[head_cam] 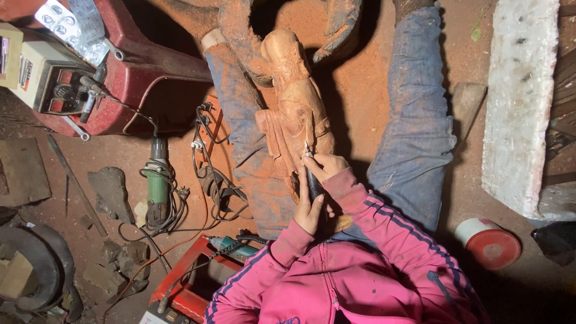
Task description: Carving intricate details into a wooden statue using a handheld rotary tool
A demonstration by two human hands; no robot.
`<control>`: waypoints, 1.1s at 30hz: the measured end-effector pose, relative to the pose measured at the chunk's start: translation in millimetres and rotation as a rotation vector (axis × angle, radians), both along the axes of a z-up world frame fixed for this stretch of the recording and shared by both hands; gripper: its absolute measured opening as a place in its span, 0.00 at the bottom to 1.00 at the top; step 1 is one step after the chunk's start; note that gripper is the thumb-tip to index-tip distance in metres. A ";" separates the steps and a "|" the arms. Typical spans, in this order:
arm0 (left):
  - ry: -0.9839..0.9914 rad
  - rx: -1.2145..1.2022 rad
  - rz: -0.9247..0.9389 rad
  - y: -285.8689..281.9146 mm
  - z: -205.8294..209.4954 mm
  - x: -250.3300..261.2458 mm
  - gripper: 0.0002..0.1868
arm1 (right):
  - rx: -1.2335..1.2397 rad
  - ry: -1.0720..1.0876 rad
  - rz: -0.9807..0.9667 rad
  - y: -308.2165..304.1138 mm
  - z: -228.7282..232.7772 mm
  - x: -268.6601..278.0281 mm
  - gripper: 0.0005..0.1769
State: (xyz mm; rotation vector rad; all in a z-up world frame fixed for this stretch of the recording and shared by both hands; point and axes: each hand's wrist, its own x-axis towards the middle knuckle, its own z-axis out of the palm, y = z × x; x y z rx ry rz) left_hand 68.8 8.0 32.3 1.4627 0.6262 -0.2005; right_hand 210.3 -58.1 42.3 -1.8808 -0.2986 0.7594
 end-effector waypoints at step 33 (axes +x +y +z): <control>-0.058 -0.128 -0.030 14.4 2.5 40.2 0.40 | 0.053 -0.296 0.019 5.6 -43.6 28.0 0.27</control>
